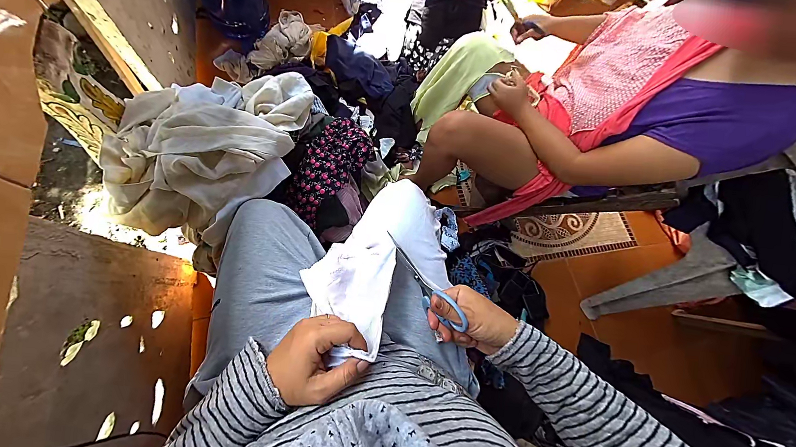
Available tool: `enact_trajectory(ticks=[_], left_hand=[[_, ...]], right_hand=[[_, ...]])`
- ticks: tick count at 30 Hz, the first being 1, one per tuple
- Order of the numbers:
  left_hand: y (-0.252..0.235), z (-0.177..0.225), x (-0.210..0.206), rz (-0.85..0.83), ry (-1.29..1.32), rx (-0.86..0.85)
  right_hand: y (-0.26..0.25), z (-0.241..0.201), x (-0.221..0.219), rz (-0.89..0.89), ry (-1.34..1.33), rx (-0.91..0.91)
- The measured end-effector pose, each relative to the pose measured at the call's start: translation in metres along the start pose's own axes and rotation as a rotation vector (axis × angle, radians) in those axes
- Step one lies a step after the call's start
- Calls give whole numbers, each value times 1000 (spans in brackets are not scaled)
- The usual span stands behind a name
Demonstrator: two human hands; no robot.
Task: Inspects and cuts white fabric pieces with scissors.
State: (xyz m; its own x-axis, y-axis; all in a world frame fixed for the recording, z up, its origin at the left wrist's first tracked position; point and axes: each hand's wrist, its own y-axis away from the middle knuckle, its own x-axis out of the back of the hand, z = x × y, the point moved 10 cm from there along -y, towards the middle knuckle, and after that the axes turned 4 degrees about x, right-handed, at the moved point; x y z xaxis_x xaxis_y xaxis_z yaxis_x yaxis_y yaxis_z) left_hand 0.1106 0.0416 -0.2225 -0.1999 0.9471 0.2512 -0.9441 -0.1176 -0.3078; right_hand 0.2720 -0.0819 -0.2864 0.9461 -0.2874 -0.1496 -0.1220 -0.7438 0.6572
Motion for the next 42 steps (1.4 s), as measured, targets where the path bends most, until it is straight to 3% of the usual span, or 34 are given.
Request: enact_trajectory(ticks=[5,11,15,21,27,37,42], left_hand=[[-9,-28,-2,-77,-228,337],[-58,-37,7,155,-592,290],[-78,-66,-4,6,-637,459],[-64,-62,-16,58,-584,333],[-60,-67,-26,-58,-488,438],[-58,-53,-28,39,-429,200],[-57,-54,-30,7,-407,182]], right_hand=[[-1,3,7,-16,16,-23],[-4,5,9,-7,2,-47],[-2,10,8,-2,18,-93],[-8,13,16,-122,102,-153],[-24,-4,19,-133,265,-229],[-24,-12,21,-136,420,-274],[-26,-15,28,-130,541,-268]])
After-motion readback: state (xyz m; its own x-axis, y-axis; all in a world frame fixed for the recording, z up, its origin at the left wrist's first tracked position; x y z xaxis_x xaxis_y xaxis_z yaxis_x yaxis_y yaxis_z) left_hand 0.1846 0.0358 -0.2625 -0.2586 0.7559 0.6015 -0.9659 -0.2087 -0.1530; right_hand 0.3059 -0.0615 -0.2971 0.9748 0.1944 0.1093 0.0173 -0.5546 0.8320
